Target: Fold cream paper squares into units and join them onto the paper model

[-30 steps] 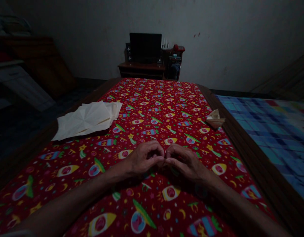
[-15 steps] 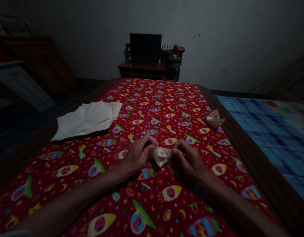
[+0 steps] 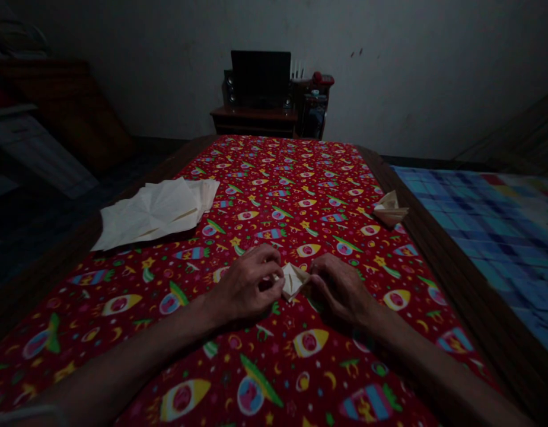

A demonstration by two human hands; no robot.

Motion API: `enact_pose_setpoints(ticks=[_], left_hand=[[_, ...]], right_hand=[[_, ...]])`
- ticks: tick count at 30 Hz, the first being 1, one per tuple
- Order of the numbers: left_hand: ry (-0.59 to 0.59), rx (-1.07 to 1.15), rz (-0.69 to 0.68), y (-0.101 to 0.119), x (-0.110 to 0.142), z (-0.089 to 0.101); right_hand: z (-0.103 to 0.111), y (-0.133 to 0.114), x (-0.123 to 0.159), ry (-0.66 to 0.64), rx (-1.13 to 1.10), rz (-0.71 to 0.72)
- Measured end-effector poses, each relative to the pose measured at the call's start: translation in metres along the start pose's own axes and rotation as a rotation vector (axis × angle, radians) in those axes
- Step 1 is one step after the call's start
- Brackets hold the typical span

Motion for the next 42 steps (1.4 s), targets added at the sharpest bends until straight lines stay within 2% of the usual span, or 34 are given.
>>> enact_pose_setpoints(ticks=[3, 7, 10, 14, 17, 23, 27, 35, 42], left_hand=[[-0.008, 0.025, -0.019, 0.006, -0.004, 0.0], [-0.075, 0.072, -0.021, 0.013, -0.004, -0.004], [-0.152, 0.016, -0.049, 0.018, -0.002, -0.01], [-0.215, -0.084, -0.019, 0.019, 0.0, -0.016], [-0.213, -0.139, 0.022, 0.017, 0.001, -0.018], [-0.111, -0.132, 0.079, 0.009, 0.005, -0.019], [-0.086, -0.113, 0.085, 0.015, 0.002, -0.016], [-0.199, -0.136, 0.132, 0.025, -0.005, -0.015], [-0.154, -0.118, 0.135, 0.022, -0.006, -0.015]], right_hand=[[0.0, -0.003, -0.001, 0.001, -0.01, 0.023], [0.001, -0.007, -0.002, 0.013, -0.017, 0.047], [0.001, -0.007, -0.002, 0.015, -0.017, 0.053], [0.0, -0.004, -0.001, 0.011, -0.027, 0.034], [-0.001, -0.004, 0.0, 0.017, -0.03, 0.026], [0.001, -0.007, -0.002, 0.025, -0.031, 0.042], [0.001, -0.008, -0.002, 0.029, -0.018, 0.046], [0.001, -0.007, -0.001, 0.053, -0.018, 0.038], [0.0, -0.006, -0.001, 0.039, 0.011, 0.015]])
Point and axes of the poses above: each hand's wrist, its own x-axis away from the middle knuckle, its own z-axis out of the back of the hand, y = z × x, the point moved 5 cm from there along -x, towards the middle knuckle, and after that the axes turned 3 degrees about -y, right-handed, at the moved point
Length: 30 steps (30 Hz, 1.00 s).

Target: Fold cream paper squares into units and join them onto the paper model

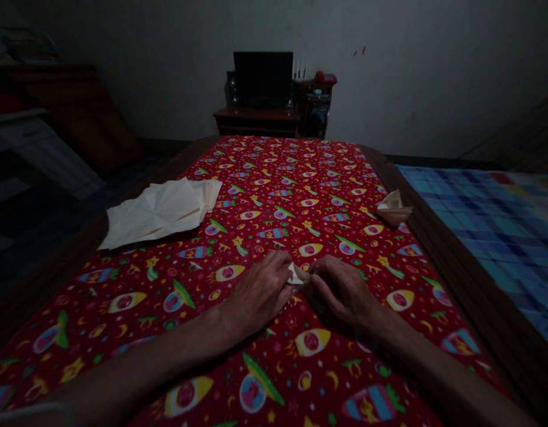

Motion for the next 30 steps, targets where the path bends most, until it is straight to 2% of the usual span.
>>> enact_pose_setpoints(ticks=[5, 8, 14, 20, 22, 26, 30], left_hand=[[0.068, 0.097, -0.012, -0.008, -0.002, -0.002], [0.066, 0.122, -0.001, -0.014, -0.004, -0.004], [0.032, 0.104, 0.051, -0.023, -0.012, -0.008], [0.046, 0.097, 0.081, -0.024, -0.011, -0.01], [0.02, 0.119, 0.076, -0.026, -0.01, -0.007], [-0.115, 0.207, 0.097, -0.034, -0.008, 0.002], [-0.181, 0.255, 0.098, -0.037, -0.009, 0.012]], right_hand=[[0.0, 0.001, 0.002, 0.004, 0.006, 0.006], [0.001, -0.002, 0.001, 0.008, 0.018, 0.011], [0.006, -0.024, -0.014, 0.156, 0.083, 0.044], [-0.013, -0.019, -0.026, -0.075, 0.181, -0.107], [-0.015, -0.015, -0.026, -0.087, 0.204, -0.161], [-0.014, -0.014, -0.025, -0.12, 0.263, -0.23], [-0.011, -0.016, -0.03, -0.161, 0.316, -0.276]])
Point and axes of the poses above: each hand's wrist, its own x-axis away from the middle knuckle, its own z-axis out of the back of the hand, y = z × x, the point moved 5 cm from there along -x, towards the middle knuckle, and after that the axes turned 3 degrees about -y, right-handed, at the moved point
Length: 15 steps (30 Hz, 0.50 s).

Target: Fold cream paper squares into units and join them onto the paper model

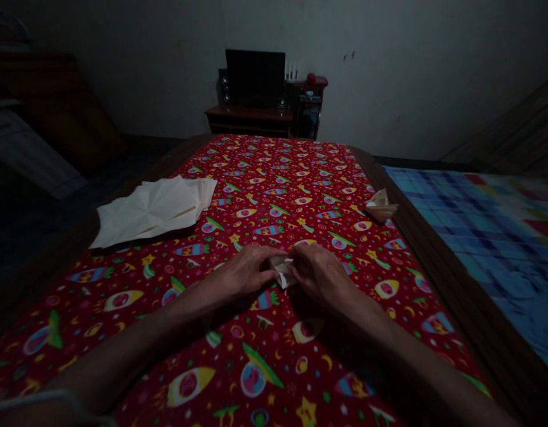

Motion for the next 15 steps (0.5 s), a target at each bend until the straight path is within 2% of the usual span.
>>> enact_pose_setpoints(ticks=[5, 11, 15], left_hand=[[-0.056, 0.024, -0.046, 0.004, 0.0, 0.0], [-0.038, 0.037, -0.074, -0.003, 0.0, -0.001], [-0.061, 0.077, -0.102, -0.007, -0.001, 0.001]], right_hand=[[0.0, -0.005, -0.005, -0.101, 0.154, 0.025], [-0.005, -0.015, -0.006, 0.008, 0.297, 0.142], [-0.009, -0.018, -0.008, 0.016, 0.342, 0.159]])
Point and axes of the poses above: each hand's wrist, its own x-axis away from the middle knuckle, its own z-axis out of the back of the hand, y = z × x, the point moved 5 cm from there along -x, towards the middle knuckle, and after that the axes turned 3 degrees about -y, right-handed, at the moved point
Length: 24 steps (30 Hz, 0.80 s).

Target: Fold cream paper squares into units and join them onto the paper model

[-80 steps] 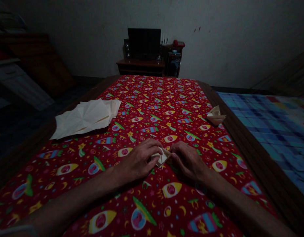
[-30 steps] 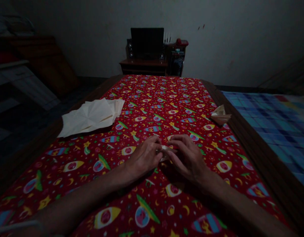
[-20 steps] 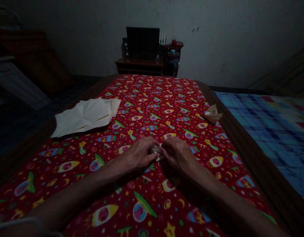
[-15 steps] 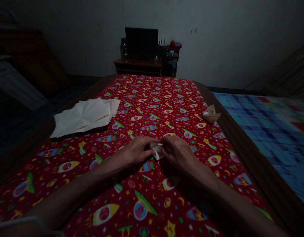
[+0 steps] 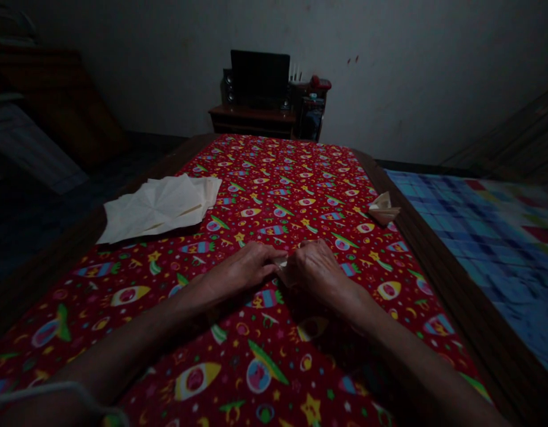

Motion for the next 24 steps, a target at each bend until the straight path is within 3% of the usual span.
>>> enact_pose_setpoints(ticks=[6, 8, 12, 17, 20, 24], left_hand=[[0.009, 0.007, 0.032, -0.004, 0.001, 0.005], [0.071, 0.065, 0.041, -0.006, 0.0, 0.006], [0.24, 0.418, 0.156, -0.013, -0.005, 0.007], [0.297, 0.863, 0.354, -0.017, -0.005, -0.006], [0.293, 1.047, 0.289, -0.009, -0.004, -0.01], [0.357, 1.073, 0.214, 0.0, -0.002, -0.007]], right_hand=[[-0.001, 0.007, -0.002, -0.036, -0.045, -0.031], [0.0, 0.012, -0.003, -0.097, -0.119, -0.048], [0.007, 0.026, -0.006, -0.141, -0.451, -0.14], [0.012, 0.045, -0.004, 0.022, -0.755, -0.369], [0.009, 0.048, -0.002, 0.074, -0.893, -0.418], [0.004, 0.048, -0.001, 0.063, -1.011, -0.419]])
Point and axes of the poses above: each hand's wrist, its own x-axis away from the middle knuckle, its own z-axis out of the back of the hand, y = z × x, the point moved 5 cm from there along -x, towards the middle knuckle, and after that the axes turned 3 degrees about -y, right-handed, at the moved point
